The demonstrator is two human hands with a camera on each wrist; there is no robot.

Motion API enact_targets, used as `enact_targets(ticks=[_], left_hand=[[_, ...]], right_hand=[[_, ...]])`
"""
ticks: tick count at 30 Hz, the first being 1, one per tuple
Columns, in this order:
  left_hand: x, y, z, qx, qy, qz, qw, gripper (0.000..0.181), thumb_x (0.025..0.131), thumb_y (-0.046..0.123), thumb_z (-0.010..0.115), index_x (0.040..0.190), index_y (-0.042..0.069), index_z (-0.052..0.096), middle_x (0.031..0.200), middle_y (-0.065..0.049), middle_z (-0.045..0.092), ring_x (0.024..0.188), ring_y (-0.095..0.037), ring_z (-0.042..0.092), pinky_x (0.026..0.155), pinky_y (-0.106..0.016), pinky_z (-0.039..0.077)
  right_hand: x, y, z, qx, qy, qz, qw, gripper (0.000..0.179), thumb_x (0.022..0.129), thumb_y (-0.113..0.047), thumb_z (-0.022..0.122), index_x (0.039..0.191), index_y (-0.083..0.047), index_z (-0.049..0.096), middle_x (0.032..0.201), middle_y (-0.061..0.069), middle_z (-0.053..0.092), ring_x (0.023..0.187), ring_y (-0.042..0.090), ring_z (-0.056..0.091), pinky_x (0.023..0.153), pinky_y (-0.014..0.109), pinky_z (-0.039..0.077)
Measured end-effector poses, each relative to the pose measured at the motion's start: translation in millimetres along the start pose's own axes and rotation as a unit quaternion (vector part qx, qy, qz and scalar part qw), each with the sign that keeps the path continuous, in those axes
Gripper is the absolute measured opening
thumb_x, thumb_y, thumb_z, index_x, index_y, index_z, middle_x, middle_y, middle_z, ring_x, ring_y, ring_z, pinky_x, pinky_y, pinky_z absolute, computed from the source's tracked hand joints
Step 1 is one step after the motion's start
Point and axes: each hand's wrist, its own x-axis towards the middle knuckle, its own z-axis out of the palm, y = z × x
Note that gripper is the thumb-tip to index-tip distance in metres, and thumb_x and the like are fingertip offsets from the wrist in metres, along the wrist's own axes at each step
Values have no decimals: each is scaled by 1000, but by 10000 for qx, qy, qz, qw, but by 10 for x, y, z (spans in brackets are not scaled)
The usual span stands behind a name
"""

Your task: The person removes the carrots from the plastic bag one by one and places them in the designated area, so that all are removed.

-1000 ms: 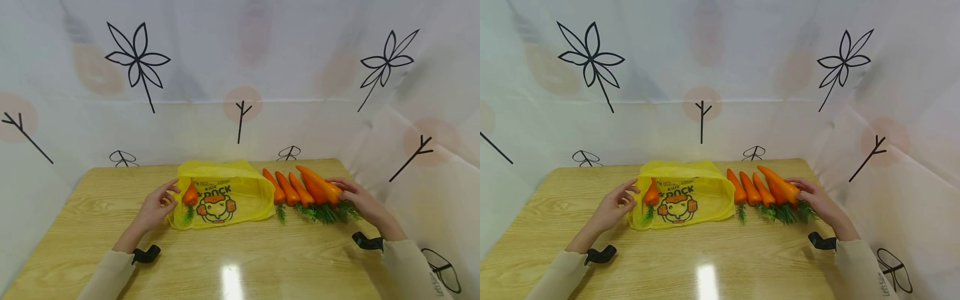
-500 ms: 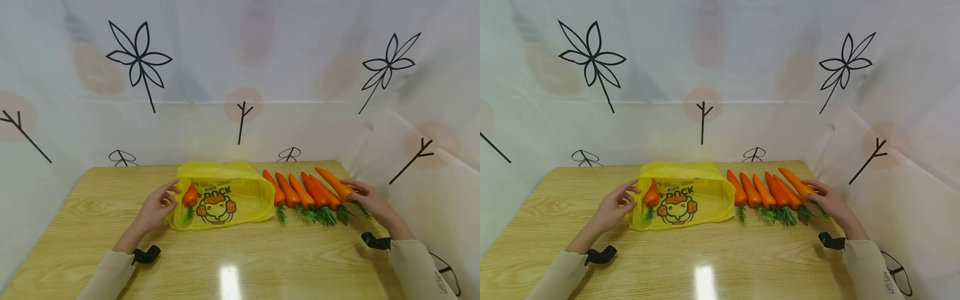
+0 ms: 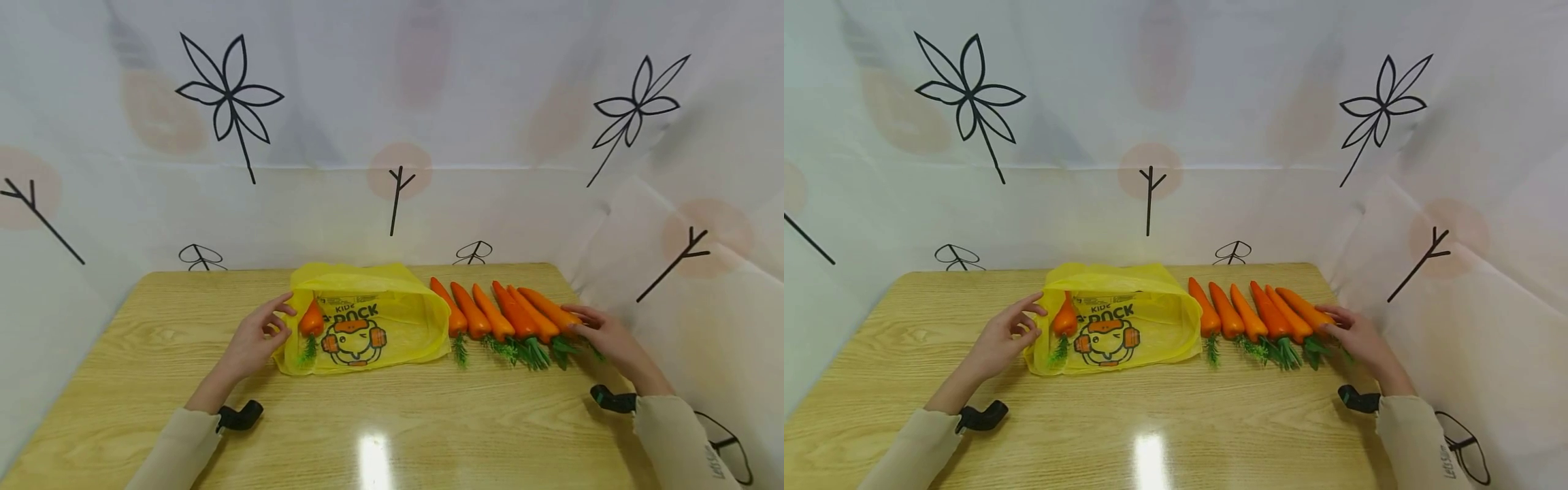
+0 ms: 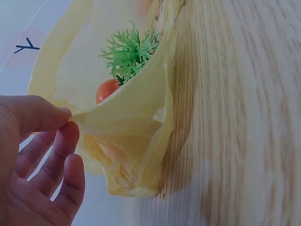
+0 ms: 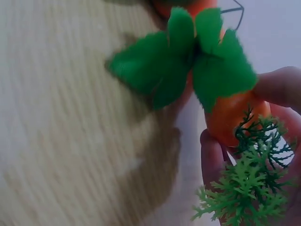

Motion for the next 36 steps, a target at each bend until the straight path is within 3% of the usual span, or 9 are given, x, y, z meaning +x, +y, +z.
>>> enact_targets(ticks=[2,5,9,11,20,32,34,36], left_hand=[[-2,1,0,20,6,19,10000,65,91,-7,66,150,10,44,117,-7,62,83,-14,59,72,-30,51],[-6,9,0,53,15,26,10000,65,91,-7,66,150,9,44,117,-8,62,83,-14,59,72,-30,51],[-14,24,-4,55,29,9,10000,65,91,-7,66,150,9,44,117,-8,62,83,-14,59,73,-30,51],[-16,29,-6,44,35,-13,10000,65,91,-7,66,150,9,44,117,-8,62,83,-14,59,73,-29,51],[-16,29,-10,46,20,-46,10000,66,91,-7,66,150,10,44,118,-8,61,84,-14,58,73,-29,50],[-7,14,17,-103,-4,-94,9999,65,91,-8,65,150,11,44,118,-8,61,84,-16,59,73,-29,50],[-9,15,20,-123,-2,-123,9998,65,92,-8,65,150,12,45,118,-8,61,85,-16,59,73,-29,50],[-13,15,23,-124,-2,-163,9998,65,92,-7,65,150,12,45,118,-8,61,85,-16,59,73,-29,50]], right_hand=[[5,25,15,-35,-10,3,10000,61,103,-37,55,150,-1,41,144,31,43,121,25,52,81,15,45],[2,30,32,-58,-34,6,10000,61,102,-36,57,150,-1,41,145,31,44,122,29,51,80,15,44],[-3,30,44,-9,-7,-45,10000,61,100,-34,61,148,-1,44,144,29,46,109,-2,50,80,15,45],[-5,29,47,-24,31,-94,9999,59,100,-33,62,146,1,47,143,28,46,104,-11,46,80,15,45],[9,-25,8,-29,3,-145,9999,58,100,-29,62,144,5,47,141,31,48,99,-17,47,79,14,45],[26,-129,-45,-427,450,-168,9979,55,102,-27,59,141,9,48,137,34,51,91,-20,45,73,17,47],[22,-159,-40,-448,488,-163,9977,55,102,-29,59,142,8,48,137,33,51,93,-15,49,73,17,47],[23,-208,-21,-503,535,-180,9971,55,101,-30,59,142,6,50,137,32,52,100,1,59,73,16,47]])
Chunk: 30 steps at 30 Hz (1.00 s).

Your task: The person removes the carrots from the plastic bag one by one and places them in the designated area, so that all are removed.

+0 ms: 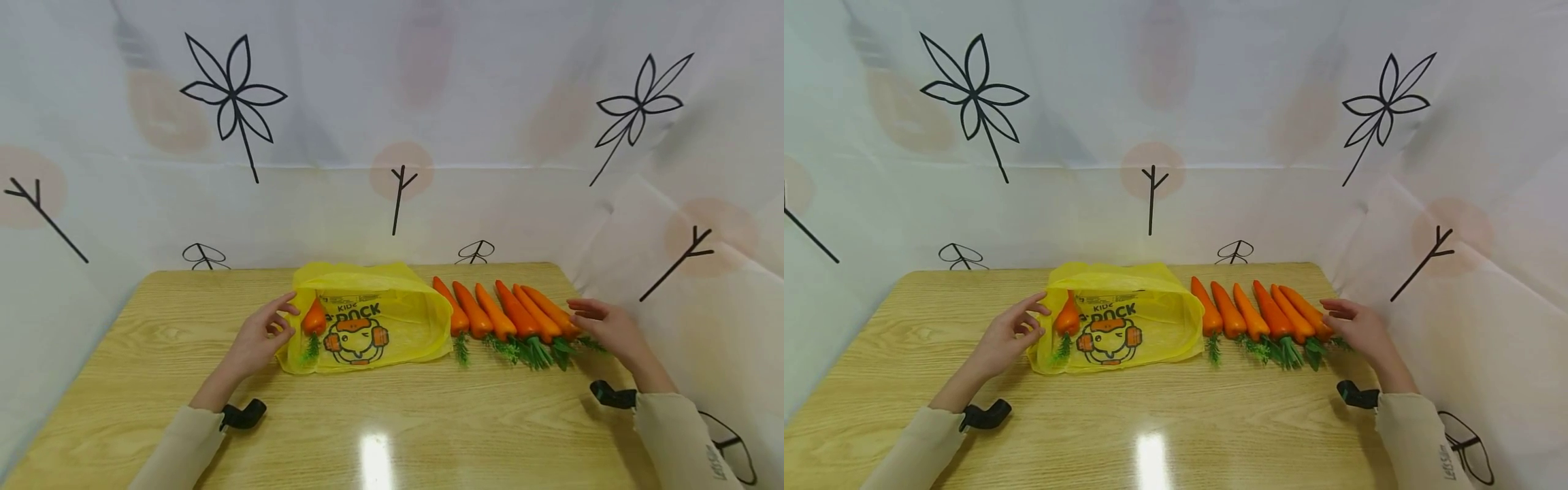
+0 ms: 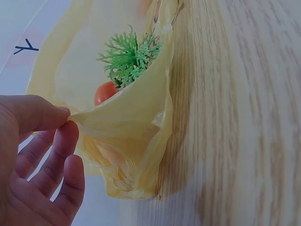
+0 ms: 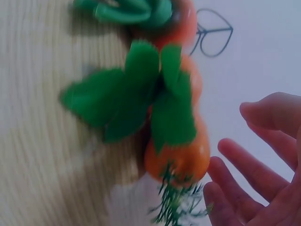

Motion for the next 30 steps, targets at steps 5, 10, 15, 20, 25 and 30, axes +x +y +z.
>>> enact_targets(ticks=[5,10,15,20,25,30], left_hand=[[-2,8,6,-8,-23,-17,10000,64,92,-7,64,150,12,44,118,-8,61,85,-17,59,73,-29,50],[2,23,4,-24,7,50,10000,64,92,-8,65,150,10,44,118,-9,61,85,-17,59,73,-28,50],[11,31,3,16,14,90,10000,65,90,-8,66,150,9,44,117,-10,61,84,-17,59,72,-28,50],[6,35,-2,83,32,84,9999,66,90,-8,67,150,9,45,117,-9,62,84,-16,59,72,-29,50],[-8,43,-6,82,42,64,9999,66,90,-8,66,149,9,45,117,-9,62,84,-17,59,73,-29,50],[-10,40,-8,135,67,90,9998,67,89,-9,67,150,9,45,117,-9,62,83,-16,59,72,-29,51]], right_hand=[[6,-185,45,-193,138,-181,9996,52,101,-29,61,140,4,53,135,30,54,118,46,52,74,18,46],[14,-372,162,-229,103,-423,9988,48,100,-27,62,138,2,55,133,28,57,119,49,51,78,30,50],[6,-550,320,0,-15,-593,9982,44,101,-22,61,137,2,57,133,27,57,117,46,54,82,35,52],[-12,-773,461,-41,-135,-746,9971,42,100,-21,62,136,0,58,131,25,58,114,44,58,82,41,52],[-10,-967,670,71,-166,-1137,9933,37,98,-15,65,132,-2,62,124,21,63,109,39,63,77,36,54],[-33,-1183,871,373,-294,-1447,9883,33,97,-14,67,128,-2,65,122,16,65,104,33,65,80,33,55]])
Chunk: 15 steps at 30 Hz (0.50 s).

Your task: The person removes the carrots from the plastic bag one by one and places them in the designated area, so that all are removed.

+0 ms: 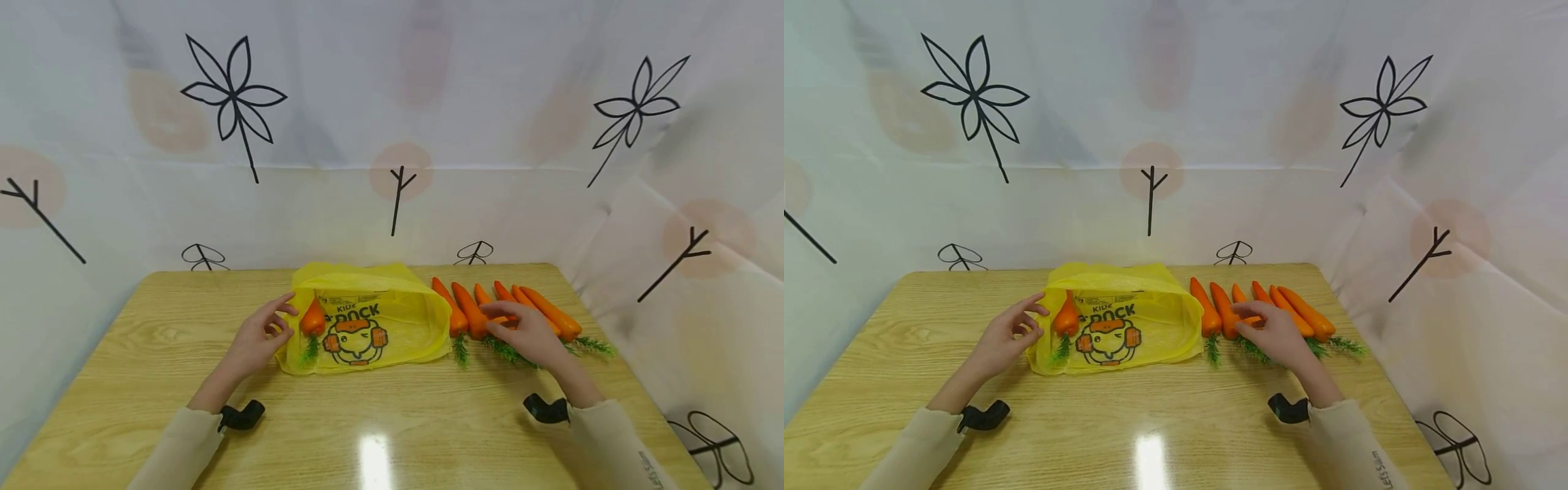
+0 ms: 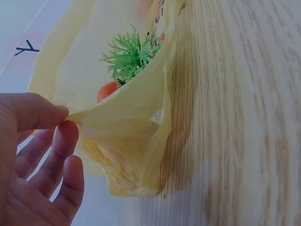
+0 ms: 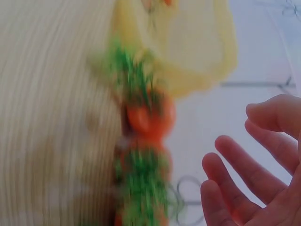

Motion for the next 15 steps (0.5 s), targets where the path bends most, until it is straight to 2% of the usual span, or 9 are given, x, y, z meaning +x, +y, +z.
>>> enact_targets(ticks=[4,7,11,15], left_hand=[[3,1,2,26,8,40,10000,67,89,-9,67,150,9,45,117,-9,62,83,-15,58,72,-29,51],[4,4,2,44,10,79,10000,67,89,-9,67,149,8,45,117,-9,62,82,-15,58,71,-29,50],[2,13,4,64,11,97,9999,67,89,-9,67,149,8,45,117,-9,62,83,-14,58,72,-29,50],[0,31,1,74,34,96,9999,66,89,-9,67,149,8,45,117,-9,62,83,-14,58,72,-29,50]], right_hand=[[53,-93,184,275,-175,-242,9992,31,97,-15,67,126,-4,67,120,11,67,101,28,65,82,33,54],[104,-172,323,530,-323,-455,9970,30,95,-11,68,124,-2,67,116,13,68,95,26,67,79,34,56],[175,-280,507,536,-432,-737,9949,27,94,-9,69,120,-1,69,114,12,69,92,20,66,77,34,56],[258,-384,685,510,-567,-869,9933,26,95,-11,68,120,-4,69,114,12,69,95,17,65,79,36,55]])
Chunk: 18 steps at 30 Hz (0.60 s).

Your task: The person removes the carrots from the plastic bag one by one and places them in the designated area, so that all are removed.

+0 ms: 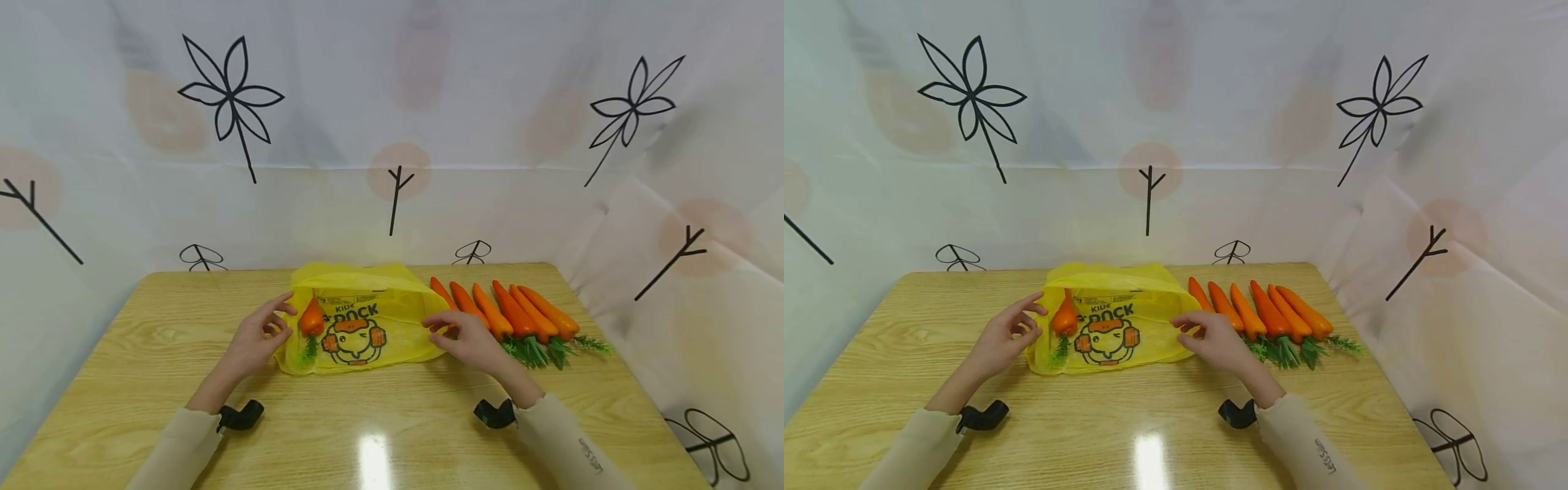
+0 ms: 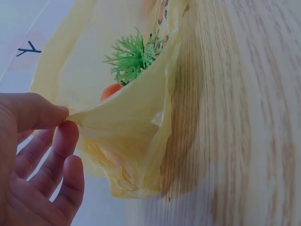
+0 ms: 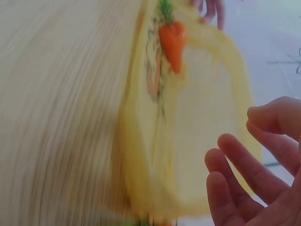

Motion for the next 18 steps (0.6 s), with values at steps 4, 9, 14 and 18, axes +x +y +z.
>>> enact_targets(ticks=[4,9,14,18], left_hand=[[-3,7,-7,7,20,12,10000,66,89,-9,68,149,7,45,117,-9,62,83,-14,58,72,-29,50],[-5,-2,0,-20,6,20,10000,66,89,-9,67,149,7,45,116,-9,63,83,-14,58,72,-29,50],[-5,-17,10,-56,-12,9,10000,66,89,-9,67,149,7,45,116,-9,63,82,-14,58,72,-29,50],[-5,-32,17,-72,-11,7,10000,66,89,-9,68,149,8,45,116,-9,63,82,-14,59,72,-29,51]], right_hand=[[142,-93,165,250,-223,-32,9994,27,97,-10,66,123,-5,68,116,15,68,100,21,65,82,41,54],[326,-156,365,388,-446,-92,9982,28,96,-6,65,123,0,67,117,16,68,100,24,65,82,42,55],[511,-179,563,400,-549,55,9977,27,97,-8,65,122,-2,69,117,11,69,100,20,65,81,31,54],[666,-270,704,487,-630,258,9965,28,98,-10,63,124,-3,68,117,10,68,101,18,64,82,31,54]])
